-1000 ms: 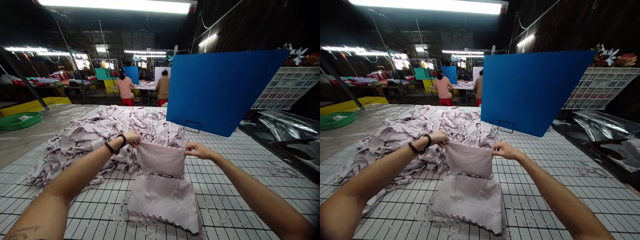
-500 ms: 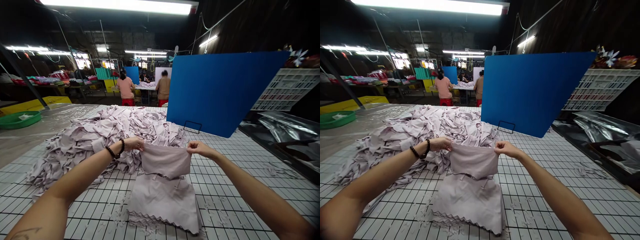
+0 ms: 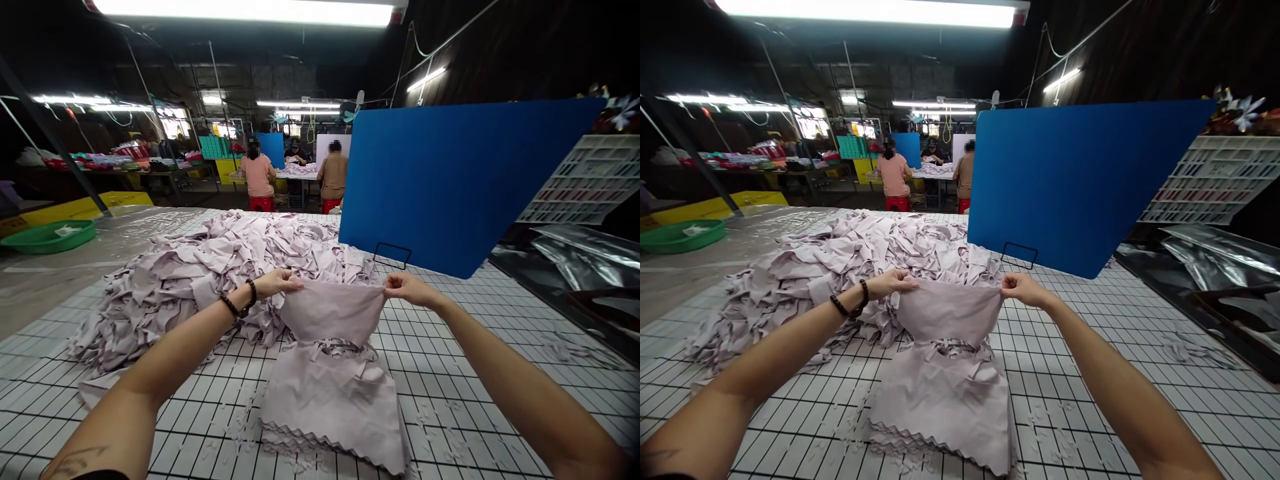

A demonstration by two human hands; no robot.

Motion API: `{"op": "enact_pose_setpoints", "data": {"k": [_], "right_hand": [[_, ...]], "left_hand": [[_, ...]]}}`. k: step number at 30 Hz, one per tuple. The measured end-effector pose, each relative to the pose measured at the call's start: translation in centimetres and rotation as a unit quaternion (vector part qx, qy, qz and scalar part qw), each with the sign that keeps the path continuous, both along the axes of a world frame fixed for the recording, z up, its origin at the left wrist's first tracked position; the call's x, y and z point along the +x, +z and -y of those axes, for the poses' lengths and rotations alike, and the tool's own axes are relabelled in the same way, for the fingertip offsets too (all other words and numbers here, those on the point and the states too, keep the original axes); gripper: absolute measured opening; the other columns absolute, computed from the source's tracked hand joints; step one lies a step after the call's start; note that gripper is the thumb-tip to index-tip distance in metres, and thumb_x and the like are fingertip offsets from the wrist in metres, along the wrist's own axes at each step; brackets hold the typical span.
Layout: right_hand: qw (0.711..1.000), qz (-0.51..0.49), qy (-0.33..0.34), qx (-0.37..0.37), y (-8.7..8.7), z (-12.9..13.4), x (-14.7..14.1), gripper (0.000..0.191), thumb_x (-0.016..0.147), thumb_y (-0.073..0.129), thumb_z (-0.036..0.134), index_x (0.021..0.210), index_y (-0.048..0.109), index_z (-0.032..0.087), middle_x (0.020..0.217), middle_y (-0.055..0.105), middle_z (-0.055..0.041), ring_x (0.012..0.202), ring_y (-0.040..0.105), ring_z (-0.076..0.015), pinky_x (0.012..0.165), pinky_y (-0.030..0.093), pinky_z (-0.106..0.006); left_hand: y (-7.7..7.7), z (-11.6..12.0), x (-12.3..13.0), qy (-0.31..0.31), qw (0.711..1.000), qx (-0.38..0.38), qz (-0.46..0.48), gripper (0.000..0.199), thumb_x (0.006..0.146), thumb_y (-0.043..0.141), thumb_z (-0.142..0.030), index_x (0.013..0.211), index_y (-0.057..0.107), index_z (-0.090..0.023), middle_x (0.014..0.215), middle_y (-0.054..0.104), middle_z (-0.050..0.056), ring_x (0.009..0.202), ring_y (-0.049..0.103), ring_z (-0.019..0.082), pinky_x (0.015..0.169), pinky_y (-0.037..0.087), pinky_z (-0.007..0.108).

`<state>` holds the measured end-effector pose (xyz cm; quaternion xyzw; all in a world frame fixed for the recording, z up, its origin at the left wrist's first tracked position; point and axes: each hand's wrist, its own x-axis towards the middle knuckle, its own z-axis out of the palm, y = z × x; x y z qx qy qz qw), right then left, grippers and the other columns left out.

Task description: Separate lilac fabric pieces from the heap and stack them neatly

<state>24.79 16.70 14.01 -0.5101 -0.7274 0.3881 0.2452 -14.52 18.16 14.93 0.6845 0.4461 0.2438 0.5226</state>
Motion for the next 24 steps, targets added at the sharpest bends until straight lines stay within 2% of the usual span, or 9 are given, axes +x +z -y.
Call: {"op": "enact_pose_setpoints", "data": {"k": [5, 9, 13, 16, 19, 21, 24], "right_hand": [[0.997, -0.057, -0.010, -0.055, -0.3, -0.6, 0.5, 0.031, 0.068, 0.068, 0.039, 0.080, 0.052, 0.016, 0.064, 0.055, 0.0021, 0.061, 0.052, -0.0111, 0.058, 0.040, -0.026], [0.996, -0.013, -0.040, -0.082, -0.6, -1.1, 0.5, 0.043, 0.065, 0.071, 0.040, 0.097, 0.057, 0.015, 0.066, 0.062, -0.0015, 0.058, 0.056, -0.0133, 0.056, 0.043, -0.028], [0.994, -0.031, -0.082, -0.061, 0.2, 0.5, 0.2, 0.037, 0.069, 0.069, 0.039, 0.094, 0.062, 0.014, 0.069, 0.064, -0.0059, 0.061, 0.060, -0.0161, 0.054, 0.046, -0.028], [0.994, -0.060, -0.086, -0.030, 0.9, 4.4, -0.2, 0.030, 0.075, 0.064, 0.040, 0.093, 0.064, 0.016, 0.079, 0.067, -0.0079, 0.073, 0.063, -0.0190, 0.068, 0.052, -0.032], [0.998, -0.013, -0.060, -0.009, 0.2, 10.4, -0.9, 0.027, 0.080, 0.059, 0.041, 0.095, 0.064, 0.020, 0.089, 0.068, -0.0082, 0.084, 0.063, -0.0217, 0.075, 0.052, -0.034], [0.999, 0.033, -0.037, 0.001, -1.6, 14.8, -1.7, 0.023, 0.083, 0.056, 0.040, 0.095, 0.065, 0.023, 0.089, 0.068, -0.0073, 0.084, 0.062, -0.0228, 0.071, 0.053, -0.035], [0.996, 0.077, -0.014, 0.040, -5.6, 20.4, -3.1, 0.020, 0.087, 0.049, 0.034, 0.096, 0.065, 0.027, 0.097, 0.067, -0.0066, 0.089, 0.062, -0.0233, 0.078, 0.053, -0.038]], "left_hand": [[-1.7, -0.4, -0.1, 0.024, 0.998, 0.006, 0.054, 0.046, 0.058, 0.074, -0.052, 0.070, 0.047, -0.017, 0.057, 0.043, -0.008, 0.050, 0.042, 0.005, 0.047, 0.033, 0.016], [-2.7, -1.6, 0.1, 0.033, 0.998, 0.041, -0.037, 0.047, 0.065, 0.066, -0.057, 0.082, 0.059, -0.014, 0.061, 0.053, -0.003, 0.053, 0.050, 0.009, 0.051, 0.042, 0.020], [-2.1, -1.8, 0.3, 0.046, 0.993, 0.085, -0.074, 0.042, 0.076, 0.056, -0.054, 0.087, 0.065, -0.014, 0.071, 0.062, 0.001, 0.066, 0.057, 0.013, 0.061, 0.046, 0.021], [-1.6, 0.2, -0.3, 0.045, 0.980, 0.167, -0.101, 0.033, 0.084, 0.049, -0.043, 0.096, 0.065, -0.017, 0.091, 0.067, 0.003, 0.087, 0.059, 0.016, 0.078, 0.046, 0.021], [-2.3, 4.1, -1.6, 0.007, 0.954, 0.251, -0.163, 0.027, 0.089, 0.043, -0.032, 0.103, 0.064, -0.021, 0.102, 0.067, 0.004, 0.096, 0.059, 0.017, 0.087, 0.044, 0.024], [-4.0, 7.4, -2.7, -0.035, 0.942, 0.263, -0.207, 0.026, 0.089, 0.043, -0.023, 0.104, 0.064, -0.023, 0.104, 0.067, 0.004, 0.099, 0.059, 0.017, 0.090, 0.044, 0.027], [-7.5, 12.7, -4.2, -0.086, 0.922, 0.315, -0.208, 0.033, 0.088, 0.039, -0.010, 0.107, 0.063, -0.023, 0.106, 0.067, 0.004, 0.101, 0.059, 0.016, 0.092, 0.045, 0.032]]}}
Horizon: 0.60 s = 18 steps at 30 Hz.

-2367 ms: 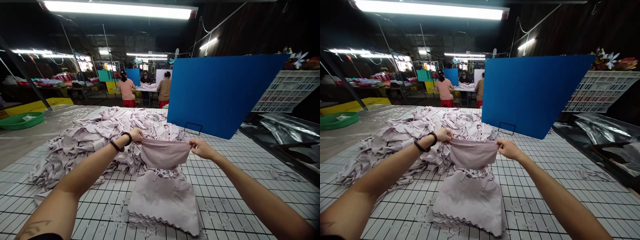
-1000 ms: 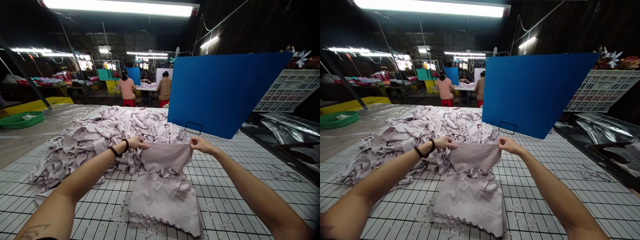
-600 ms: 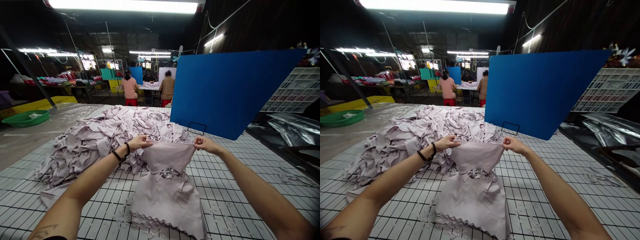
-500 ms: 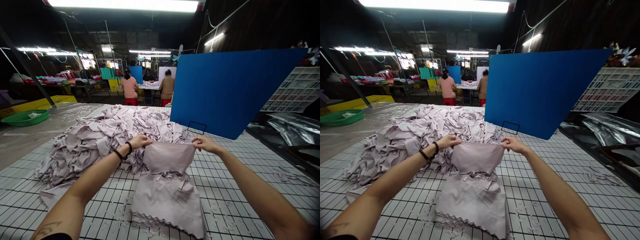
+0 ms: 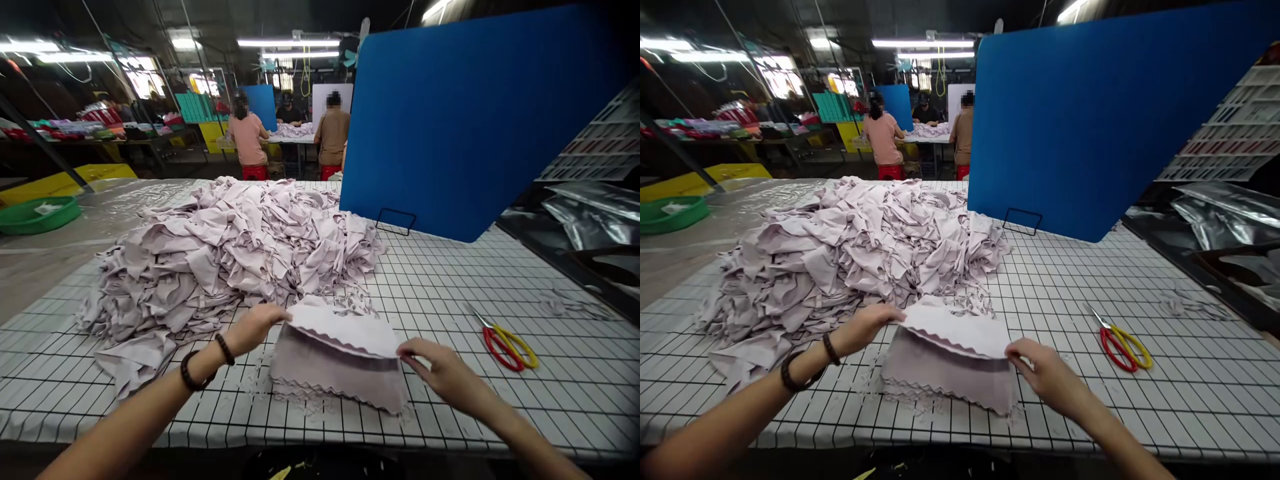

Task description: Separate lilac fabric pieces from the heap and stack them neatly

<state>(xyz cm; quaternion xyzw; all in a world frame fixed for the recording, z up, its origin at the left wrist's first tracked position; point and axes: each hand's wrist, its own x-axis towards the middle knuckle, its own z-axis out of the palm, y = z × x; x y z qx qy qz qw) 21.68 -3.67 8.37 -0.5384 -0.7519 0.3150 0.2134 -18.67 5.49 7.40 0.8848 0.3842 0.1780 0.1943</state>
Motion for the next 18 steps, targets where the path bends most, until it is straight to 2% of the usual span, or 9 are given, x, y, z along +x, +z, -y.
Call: {"op": "enact_pose_setpoints", "data": {"k": [2, 4, 6, 8, 13, 16, 18], "right_hand": [[0.999, 0.020, 0.007, 0.034, -2.7, 2.6, -0.8, 0.022, 0.089, 0.044, 0.029, 0.101, 0.063, 0.028, 0.102, 0.066, -0.0064, 0.094, 0.061, -0.0235, 0.082, 0.052, -0.039], [0.996, 0.035, 0.002, 0.077, -4.6, 4.3, -1.3, 0.025, 0.089, 0.043, 0.025, 0.106, 0.061, 0.029, 0.108, 0.064, -0.0066, 0.100, 0.060, -0.0236, 0.087, 0.051, -0.041], [0.993, 0.042, -0.010, 0.113, -5.5, 5.2, -1.5, 0.027, 0.088, 0.044, 0.022, 0.109, 0.061, 0.029, 0.111, 0.063, -0.0069, 0.104, 0.058, -0.0240, 0.091, 0.049, -0.043], [0.990, 0.046, -0.019, 0.133, -5.6, 5.7, -1.5, 0.029, 0.087, 0.046, 0.020, 0.110, 0.060, 0.029, 0.111, 0.064, -0.0070, 0.107, 0.057, -0.0246, 0.093, 0.048, -0.044], [0.985, 0.086, 0.000, 0.146, -5.2, 6.7, -1.9, 0.026, 0.085, 0.047, 0.020, 0.102, 0.063, 0.030, 0.104, 0.067, -0.0057, 0.099, 0.059, -0.0253, 0.087, 0.047, -0.045], [0.981, 0.134, 0.012, 0.138, -4.3, 6.8, -2.2, 0.018, 0.084, 0.050, 0.024, 0.094, 0.065, 0.029, 0.102, 0.067, -0.0058, 0.095, 0.058, -0.0262, 0.080, 0.045, -0.043], [0.980, 0.147, -0.007, 0.137, -3.2, 5.9, -2.6, 0.016, 0.084, 0.050, 0.029, 0.092, 0.064, 0.027, 0.099, 0.067, -0.0069, 0.094, 0.057, -0.0263, 0.078, 0.042, -0.041]], "left_hand": [[-2.2, 3.0, -0.6, -0.017, 0.999, 0.042, -0.005, 0.038, 0.087, 0.036, -0.005, 0.108, 0.062, -0.024, 0.109, 0.066, 0.004, 0.110, 0.055, 0.017, 0.095, 0.044, 0.034], [-3.8, 5.3, -0.8, -0.015, 0.997, 0.073, -0.011, 0.039, 0.087, 0.037, -0.004, 0.110, 0.060, -0.024, 0.112, 0.065, 0.004, 0.115, 0.053, 0.017, 0.098, 0.043, 0.036], [-4.7, 6.9, -0.9, -0.009, 0.995, 0.098, -0.016, 0.039, 0.087, 0.036, -0.003, 0.112, 0.059, -0.024, 0.114, 0.064, 0.003, 0.117, 0.051, 0.017, 0.100, 0.042, 0.039], [-5.2, 7.8, -1.1, 0.000, 0.993, 0.117, -0.019, 0.041, 0.087, 0.036, -0.003, 0.114, 0.058, -0.024, 0.116, 0.064, 0.003, 0.119, 0.050, 0.018, 0.102, 0.041, 0.041], [-5.2, 9.1, -1.8, 0.004, 0.992, 0.124, -0.035, 0.042, 0.086, 0.038, -0.006, 0.117, 0.057, -0.027, 0.120, 0.062, 0.003, 0.120, 0.049, 0.020, 0.101, 0.042, 0.043], [-3.9, 9.8, -1.3, 0.024, 0.992, 0.117, -0.041, 0.033, 0.082, 0.051, -0.020, 0.113, 0.060, -0.028, 0.123, 0.059, 0.005, 0.118, 0.048, 0.027, 0.100, 0.039, 0.050], [-2.6, 10.1, 0.6, 0.054, 0.992, 0.112, -0.015, 0.030, 0.078, 0.056, -0.025, 0.107, 0.063, -0.027, 0.121, 0.059, 0.007, 0.115, 0.048, 0.029, 0.098, 0.039, 0.052]]}}
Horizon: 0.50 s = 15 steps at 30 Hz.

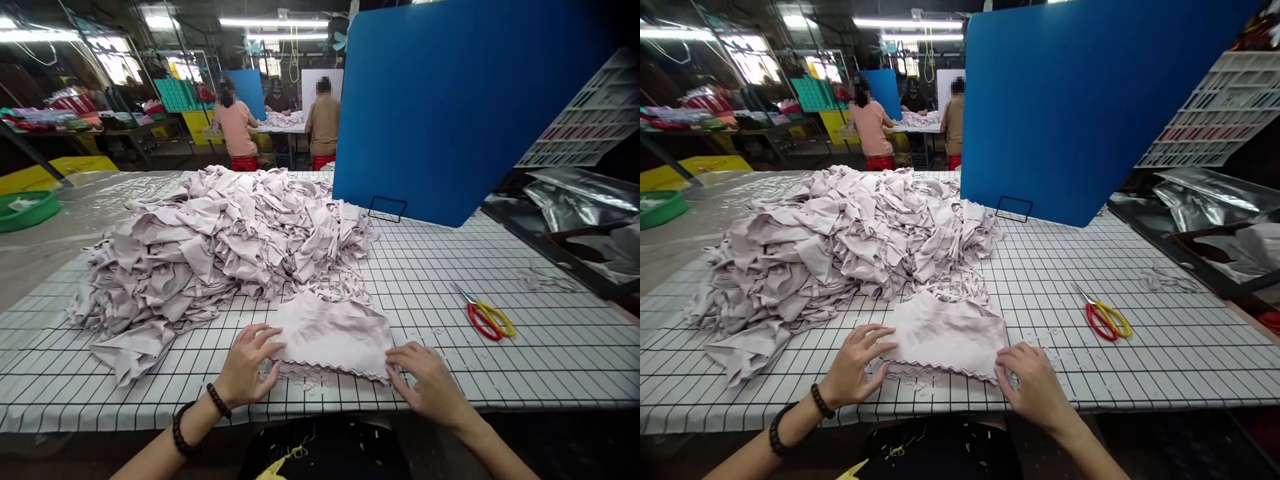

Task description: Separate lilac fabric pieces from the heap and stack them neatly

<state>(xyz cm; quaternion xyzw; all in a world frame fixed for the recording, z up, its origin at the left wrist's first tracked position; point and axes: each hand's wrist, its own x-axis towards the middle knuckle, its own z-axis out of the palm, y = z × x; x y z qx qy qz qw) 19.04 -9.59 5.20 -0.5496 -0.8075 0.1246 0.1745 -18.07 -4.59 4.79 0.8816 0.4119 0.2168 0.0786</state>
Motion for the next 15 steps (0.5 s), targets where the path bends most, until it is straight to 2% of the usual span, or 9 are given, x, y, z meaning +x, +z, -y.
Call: {"op": "enact_pose_setpoints", "data": {"k": [2, 4, 6, 8, 10, 12, 14, 15], "right_hand": [[0.999, -0.002, -0.035, 0.014, 1.2, -1.9, -0.9, 0.019, 0.086, 0.047, 0.032, 0.092, 0.063, 0.024, 0.095, 0.067, -0.0087, 0.091, 0.056, -0.0259, 0.078, 0.040, -0.040], [0.997, 0.009, -0.072, 0.025, 2.1, -4.7, -2.3, 0.023, 0.087, 0.045, 0.035, 0.092, 0.063, 0.021, 0.094, 0.066, -0.0107, 0.091, 0.054, -0.0263, 0.079, 0.037, -0.039], [0.991, 0.051, -0.120, 0.036, 2.2, -8.0, -3.9, 0.027, 0.085, 0.047, 0.042, 0.088, 0.064, 0.020, 0.093, 0.064, -0.0123, 0.094, 0.052, -0.0280, 0.081, 0.035, -0.040], [0.986, 0.088, -0.140, 0.013, 1.8, -11.2, -5.1, 0.032, 0.079, 0.053, 0.049, 0.077, 0.065, 0.020, 0.092, 0.063, -0.0125, 0.096, 0.050, -0.0295, 0.081, 0.035, -0.041], [0.987, 0.091, -0.129, -0.029, 1.1, -13.7, -5.6, 0.030, 0.075, 0.058, 0.048, 0.066, 0.063, 0.020, 0.089, 0.063, -0.0106, 0.094, 0.050, -0.0282, 0.078, 0.036, -0.039], [0.989, 0.044, -0.116, -0.083, 0.4, -15.4, -5.5, 0.025, 0.072, 0.061, 0.040, 0.060, 0.060, 0.019, 0.082, 0.063, -0.0077, 0.087, 0.053, -0.0239, 0.072, 0.037, -0.035], [0.976, -0.070, -0.121, -0.166, -0.1, -16.4, -5.0, 0.019, 0.069, 0.064, 0.033, 0.059, 0.058, 0.018, 0.072, 0.061, -0.0043, 0.073, 0.053, -0.0173, 0.063, 0.038, -0.028], [0.956, -0.149, -0.128, -0.218, -0.2, -16.7, -4.6, 0.018, 0.067, 0.065, 0.031, 0.060, 0.057, 0.017, 0.067, 0.059, -0.0025, 0.065, 0.051, -0.0139, 0.057, 0.037, -0.025]], "left_hand": [[0.9, 0.0, 3.3, -0.013, 0.999, -0.017, 0.045, 0.026, 0.080, 0.053, -0.022, 0.103, 0.063, -0.024, 0.113, 0.061, 0.008, 0.109, 0.051, 0.026, 0.096, 0.042, 0.046], [0.9, -0.5, 7.6, -0.082, 0.992, -0.045, 0.080, 0.027, 0.083, 0.047, -0.017, 0.105, 0.062, -0.021, 0.104, 0.062, 0.009, 0.098, 0.055, 0.020, 0.088, 0.047, 0.037], [-0.1, -1.3, 12.0, -0.152, 0.982, -0.063, 0.088, 0.028, 0.083, 0.045, -0.016, 0.106, 0.062, -0.019, 0.102, 0.062, 0.010, 0.095, 0.056, 0.020, 0.085, 0.048, 0.034], [-1.7, -2.3, 15.5, -0.167, 0.979, -0.078, 0.088, 0.030, 0.082, 0.045, -0.015, 0.106, 0.062, -0.016, 0.097, 0.062, 0.012, 0.093, 0.057, 0.022, 0.083, 0.049, 0.036], [-3.3, -3.3, 17.4, -0.147, 0.978, -0.101, 0.106, 0.030, 0.082, 0.045, -0.016, 0.107, 0.063, -0.014, 0.097, 0.062, 0.014, 0.092, 0.058, 0.023, 0.083, 0.050, 0.037], [-4.4, -4.0, 18.0, -0.132, 0.973, -0.125, 0.142, 0.032, 0.081, 0.047, -0.015, 0.109, 0.062, -0.014, 0.099, 0.062, 0.014, 0.096, 0.058, 0.023, 0.085, 0.049, 0.037], [-4.8, -4.6, 17.7, -0.133, 0.962, -0.157, 0.182, 0.034, 0.079, 0.050, -0.015, 0.110, 0.062, -0.016, 0.100, 0.064, 0.012, 0.096, 0.058, 0.022, 0.087, 0.047, 0.036], [-4.8, -4.8, 17.5, -0.136, 0.954, -0.179, 0.200, 0.034, 0.078, 0.051, -0.015, 0.110, 0.063, -0.017, 0.099, 0.065, 0.011, 0.094, 0.060, 0.021, 0.086, 0.047, 0.035]]}}
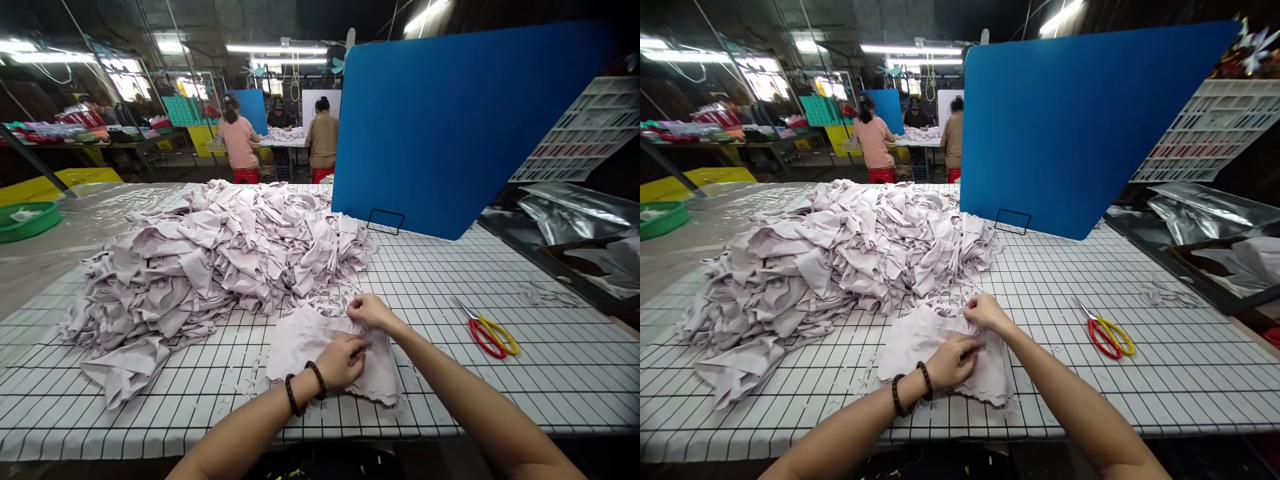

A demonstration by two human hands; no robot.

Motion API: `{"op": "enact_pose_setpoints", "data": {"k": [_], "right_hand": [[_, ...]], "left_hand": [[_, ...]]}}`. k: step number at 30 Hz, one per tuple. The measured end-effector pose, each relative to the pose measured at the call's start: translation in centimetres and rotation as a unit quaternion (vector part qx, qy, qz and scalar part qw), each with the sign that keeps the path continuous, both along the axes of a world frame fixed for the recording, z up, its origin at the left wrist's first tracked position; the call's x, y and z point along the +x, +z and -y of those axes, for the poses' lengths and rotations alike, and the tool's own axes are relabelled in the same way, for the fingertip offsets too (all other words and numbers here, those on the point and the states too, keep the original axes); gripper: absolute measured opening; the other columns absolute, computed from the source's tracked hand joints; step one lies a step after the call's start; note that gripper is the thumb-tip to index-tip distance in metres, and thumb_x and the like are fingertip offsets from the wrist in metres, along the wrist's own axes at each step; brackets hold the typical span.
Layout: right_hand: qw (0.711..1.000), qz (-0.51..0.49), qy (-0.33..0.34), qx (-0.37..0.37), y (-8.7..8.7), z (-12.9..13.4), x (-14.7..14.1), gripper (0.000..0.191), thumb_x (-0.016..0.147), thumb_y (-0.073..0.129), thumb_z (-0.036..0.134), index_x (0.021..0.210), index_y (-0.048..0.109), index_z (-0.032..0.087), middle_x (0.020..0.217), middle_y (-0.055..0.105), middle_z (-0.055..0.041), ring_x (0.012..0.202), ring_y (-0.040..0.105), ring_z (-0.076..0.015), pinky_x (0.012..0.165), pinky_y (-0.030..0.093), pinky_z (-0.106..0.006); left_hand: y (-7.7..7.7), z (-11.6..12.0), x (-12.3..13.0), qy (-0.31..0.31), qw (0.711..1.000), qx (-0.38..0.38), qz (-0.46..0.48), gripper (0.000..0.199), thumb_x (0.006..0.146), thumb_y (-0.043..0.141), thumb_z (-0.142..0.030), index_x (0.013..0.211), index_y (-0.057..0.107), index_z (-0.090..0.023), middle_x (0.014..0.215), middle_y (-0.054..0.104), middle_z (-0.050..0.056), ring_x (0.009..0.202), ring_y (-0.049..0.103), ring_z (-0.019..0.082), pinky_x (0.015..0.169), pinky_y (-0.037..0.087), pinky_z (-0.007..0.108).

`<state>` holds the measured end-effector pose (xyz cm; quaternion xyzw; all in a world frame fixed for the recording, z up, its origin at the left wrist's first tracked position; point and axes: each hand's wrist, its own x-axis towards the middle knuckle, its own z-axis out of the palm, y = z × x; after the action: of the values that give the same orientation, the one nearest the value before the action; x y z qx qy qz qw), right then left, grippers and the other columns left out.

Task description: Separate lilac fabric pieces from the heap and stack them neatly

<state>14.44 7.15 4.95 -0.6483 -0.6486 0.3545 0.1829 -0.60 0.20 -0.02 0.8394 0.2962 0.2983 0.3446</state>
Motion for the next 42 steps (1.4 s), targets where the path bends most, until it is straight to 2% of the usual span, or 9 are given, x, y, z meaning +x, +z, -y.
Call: {"op": "enact_pose_setpoints", "data": {"k": [2, 6, 9, 12, 28, 32, 36, 39, 42], "right_hand": [[0.979, -0.179, -0.039, -0.090, 0.0, -0.5, 0.8, 0.019, 0.064, 0.069, 0.030, 0.064, 0.056, 0.016, 0.064, 0.057, -0.0002, 0.053, 0.043, -0.0084, 0.046, 0.031, -0.021], [0.873, -0.446, -0.062, -0.185, 0.8, -1.4, 2.5, 0.022, 0.064, 0.074, 0.027, 0.074, 0.059, 0.014, 0.076, 0.060, -0.0008, 0.050, 0.037, -0.0040, 0.037, 0.023, -0.016], [0.822, -0.530, -0.066, -0.200, 1.6, -2.5, 3.4, 0.020, 0.067, 0.075, 0.023, 0.075, 0.060, 0.014, 0.073, 0.059, 0.0008, 0.050, 0.039, -0.0030, 0.036, 0.025, -0.014], [0.817, -0.543, -0.081, -0.176, 2.3, -4.2, 4.3, 0.018, 0.069, 0.074, 0.022, 0.080, 0.063, 0.014, 0.070, 0.061, 0.0011, 0.048, 0.040, -0.0028, 0.034, 0.026, -0.013], [0.890, -0.430, -0.142, -0.058, 5.2, -9.4, 7.4, 0.022, 0.069, 0.073, 0.027, 0.086, 0.070, 0.013, 0.097, 0.069, -0.0097, 0.051, 0.049, -0.0049, 0.033, 0.033, -0.014], [0.912, -0.377, -0.143, 0.073, 6.2, -7.8, 6.2, 0.029, 0.068, 0.073, 0.032, 0.091, 0.070, 0.015, 0.096, 0.069, -0.0091, 0.049, 0.051, -0.0064, 0.034, 0.035, -0.017], [0.949, -0.178, 0.039, 0.257, 5.5, -3.0, 3.7, 0.027, 0.082, 0.059, 0.034, 0.102, 0.069, 0.020, 0.094, 0.070, -0.0075, 0.072, 0.063, -0.0161, 0.057, 0.052, -0.026], [0.904, -0.005, 0.226, 0.362, 3.2, 0.4, 2.3, 0.026, 0.087, 0.051, 0.023, 0.109, 0.066, 0.023, 0.104, 0.068, -0.0073, 0.093, 0.063, -0.0194, 0.078, 0.052, -0.033], [0.853, 0.099, 0.287, 0.424, 0.7, 1.9, 1.9, 0.028, 0.086, 0.052, 0.018, 0.111, 0.064, 0.021, 0.102, 0.069, -0.0088, 0.091, 0.064, -0.0201, 0.076, 0.051, -0.034]], "left_hand": [[0.1, -0.4, -0.5, -0.010, 0.997, -0.068, 0.025, 0.033, 0.079, 0.052, -0.017, 0.110, 0.063, -0.019, 0.098, 0.068, 0.009, 0.088, 0.062, 0.019, 0.081, 0.049, 0.033], [0.1, -1.0, -0.9, -0.015, 0.971, -0.227, 0.069, 0.039, 0.084, 0.050, -0.024, 0.122, 0.053, -0.019, 0.100, 0.069, 0.008, 0.080, 0.064, 0.017, 0.073, 0.050, 0.030], [-0.2, -1.4, -1.0, -0.024, 0.945, -0.306, 0.114, 0.045, 0.086, 0.051, -0.029, 0.128, 0.045, -0.016, 0.098, 0.069, 0.011, 0.084, 0.064, 0.018, 0.075, 0.050, 0.032], [-0.2, -1.5, -1.0, -0.033, 0.919, -0.360, 0.155, 0.047, 0.086, 0.053, -0.032, 0.127, 0.042, -0.012, 0.095, 0.068, 0.012, 0.086, 0.064, 0.018, 0.078, 0.050, 0.033], [0.0, -1.4, -1.2, -0.031, 0.939, -0.318, 0.124, 0.046, 0.086, 0.053, -0.037, 0.126, 0.048, -0.015, 0.098, 0.068, 0.011, 0.084, 0.062, 0.018, 0.078, 0.048, 0.032], [0.0, -1.5, -1.3, -0.040, 0.915, -0.371, 0.153, 0.049, 0.087, 0.050, -0.045, 0.126, 0.050, -0.016, 0.102, 0.067, 0.012, 0.087, 0.062, 0.019, 0.080, 0.047, 0.033], [0.6, -2.2, -1.5, -0.067, 0.847, -0.463, 0.251, 0.058, 0.091, 0.031, -0.054, 0.123, 0.053, -0.012, 0.106, 0.065, 0.015, 0.089, 0.062, 0.019, 0.084, 0.045, 0.035], [1.0, -2.7, -1.6, -0.069, 0.778, -0.536, 0.321, 0.070, 0.090, 0.020, -0.061, 0.119, 0.056, -0.009, 0.103, 0.066, 0.017, 0.086, 0.063, 0.019, 0.086, 0.044, 0.037], [1.1, -2.7, -1.5, -0.068, 0.769, -0.542, 0.333, 0.061, 0.088, 0.036, -0.058, 0.109, 0.060, -0.006, 0.099, 0.066, 0.017, 0.085, 0.064, 0.019, 0.086, 0.044, 0.036]]}}
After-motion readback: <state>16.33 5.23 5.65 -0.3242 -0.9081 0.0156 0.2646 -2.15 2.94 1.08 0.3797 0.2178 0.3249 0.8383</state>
